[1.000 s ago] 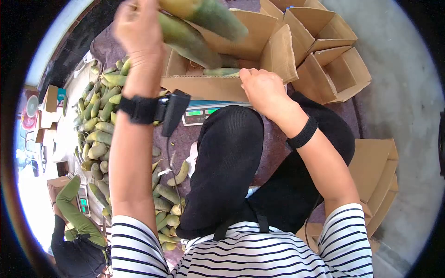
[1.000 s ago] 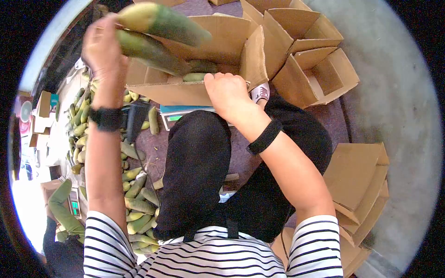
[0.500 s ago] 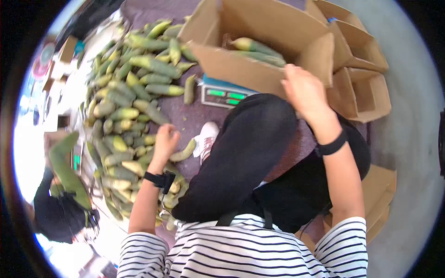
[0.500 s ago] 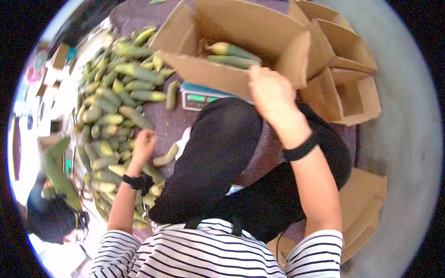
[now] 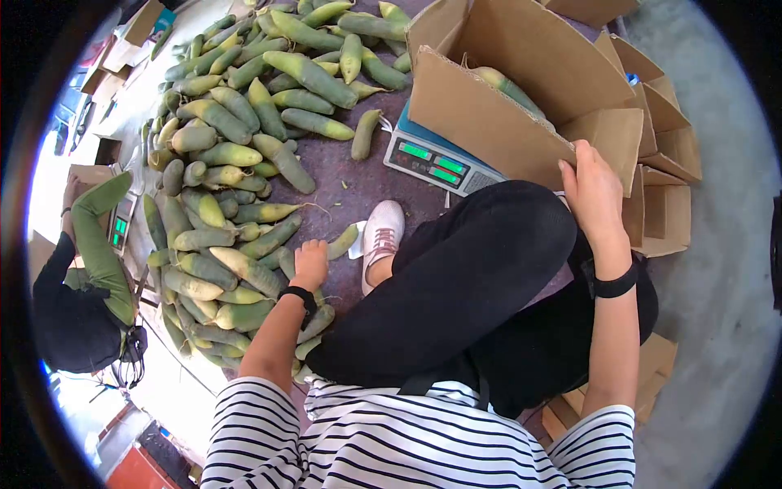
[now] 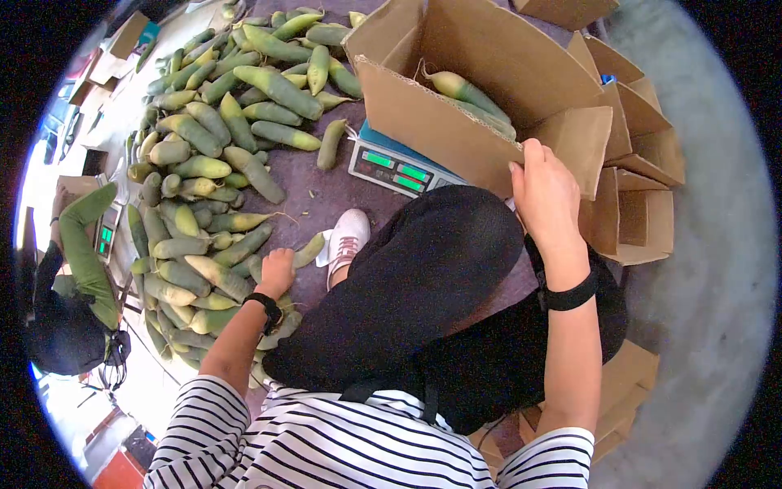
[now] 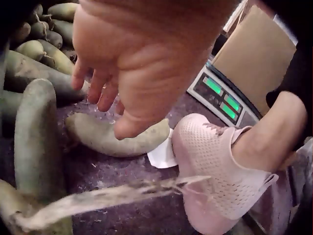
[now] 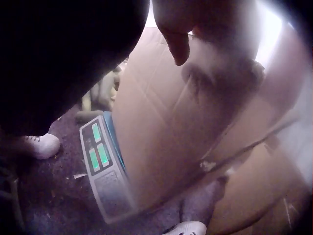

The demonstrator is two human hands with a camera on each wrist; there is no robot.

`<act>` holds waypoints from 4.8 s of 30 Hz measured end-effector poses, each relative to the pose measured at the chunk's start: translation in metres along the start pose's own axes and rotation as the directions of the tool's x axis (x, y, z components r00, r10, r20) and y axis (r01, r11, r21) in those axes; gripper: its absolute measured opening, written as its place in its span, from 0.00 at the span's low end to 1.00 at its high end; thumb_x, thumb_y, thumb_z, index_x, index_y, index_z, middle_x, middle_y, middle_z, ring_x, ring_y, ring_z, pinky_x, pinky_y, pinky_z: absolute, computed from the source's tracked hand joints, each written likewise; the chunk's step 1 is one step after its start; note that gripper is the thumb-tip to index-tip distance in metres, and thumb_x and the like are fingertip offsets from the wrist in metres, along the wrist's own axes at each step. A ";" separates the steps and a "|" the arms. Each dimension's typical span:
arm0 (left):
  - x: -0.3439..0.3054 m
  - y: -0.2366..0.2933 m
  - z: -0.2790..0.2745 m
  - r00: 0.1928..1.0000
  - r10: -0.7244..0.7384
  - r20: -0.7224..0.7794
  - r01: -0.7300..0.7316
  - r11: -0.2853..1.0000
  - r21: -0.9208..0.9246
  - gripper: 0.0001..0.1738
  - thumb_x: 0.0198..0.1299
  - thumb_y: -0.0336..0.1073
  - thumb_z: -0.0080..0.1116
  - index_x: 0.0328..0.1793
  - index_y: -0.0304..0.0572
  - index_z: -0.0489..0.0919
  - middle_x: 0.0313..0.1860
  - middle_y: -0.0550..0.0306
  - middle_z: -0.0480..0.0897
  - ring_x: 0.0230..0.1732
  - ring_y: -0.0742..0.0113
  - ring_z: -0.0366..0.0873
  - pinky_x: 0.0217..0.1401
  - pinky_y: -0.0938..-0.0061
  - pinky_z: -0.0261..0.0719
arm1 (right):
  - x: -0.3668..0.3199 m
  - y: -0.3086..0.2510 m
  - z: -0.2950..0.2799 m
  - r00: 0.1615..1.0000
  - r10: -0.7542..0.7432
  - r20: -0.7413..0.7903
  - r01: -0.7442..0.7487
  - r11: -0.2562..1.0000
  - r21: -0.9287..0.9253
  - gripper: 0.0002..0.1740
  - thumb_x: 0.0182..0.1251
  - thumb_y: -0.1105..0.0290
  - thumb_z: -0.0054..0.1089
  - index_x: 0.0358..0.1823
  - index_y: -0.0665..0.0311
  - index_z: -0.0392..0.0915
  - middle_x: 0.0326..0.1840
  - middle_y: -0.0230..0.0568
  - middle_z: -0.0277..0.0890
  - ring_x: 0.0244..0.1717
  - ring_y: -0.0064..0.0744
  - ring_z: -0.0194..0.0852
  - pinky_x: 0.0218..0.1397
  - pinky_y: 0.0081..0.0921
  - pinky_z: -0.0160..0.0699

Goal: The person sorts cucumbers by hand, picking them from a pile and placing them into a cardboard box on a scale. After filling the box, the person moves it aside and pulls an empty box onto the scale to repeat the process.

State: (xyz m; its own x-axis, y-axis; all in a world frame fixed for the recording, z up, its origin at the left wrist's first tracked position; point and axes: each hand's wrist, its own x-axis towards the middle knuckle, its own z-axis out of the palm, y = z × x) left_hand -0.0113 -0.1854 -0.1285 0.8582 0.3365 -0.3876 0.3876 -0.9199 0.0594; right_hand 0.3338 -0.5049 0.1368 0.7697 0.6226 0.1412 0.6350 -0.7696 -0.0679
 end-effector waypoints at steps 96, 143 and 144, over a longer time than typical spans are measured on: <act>-0.101 -0.120 0.021 0.506 -0.831 0.232 0.656 0.195 -0.729 0.38 0.42 0.52 0.72 0.49 0.26 0.74 0.47 0.33 0.79 0.50 0.40 0.77 0.54 0.56 0.74 | 0.004 0.000 -0.006 0.999 -0.021 0.044 0.019 0.998 0.062 0.20 0.63 0.66 0.57 0.54 0.64 0.68 0.49 0.54 0.75 0.51 0.54 0.74 0.51 0.43 0.73; 0.117 0.255 -0.387 0.492 0.598 -0.633 -0.647 0.738 0.195 0.25 0.54 0.39 0.63 0.56 0.36 0.72 0.46 0.43 0.77 0.49 0.47 0.73 0.54 0.61 0.71 | -0.004 0.001 0.014 0.992 0.032 -0.123 -0.034 0.999 -0.008 0.16 0.53 0.65 0.64 0.38 0.63 0.70 0.34 0.44 0.75 0.38 0.44 0.78 0.41 0.39 0.76; 0.108 0.253 -0.382 0.488 0.607 -0.627 -0.655 0.729 0.196 0.25 0.54 0.39 0.63 0.56 0.36 0.72 0.46 0.43 0.77 0.49 0.47 0.73 0.54 0.61 0.71 | -0.003 0.002 0.012 0.992 0.045 -0.120 -0.047 0.999 -0.007 0.16 0.53 0.65 0.64 0.38 0.63 0.70 0.34 0.44 0.75 0.38 0.44 0.78 0.41 0.39 0.76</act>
State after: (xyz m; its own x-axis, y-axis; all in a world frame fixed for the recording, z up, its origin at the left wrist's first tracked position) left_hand 0.3075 -0.3047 0.1959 0.8653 -0.2683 0.4234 -0.3458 -0.9310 0.1167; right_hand 0.3336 -0.5064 0.1247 0.7841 0.5654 0.2559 0.5979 -0.7988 -0.0671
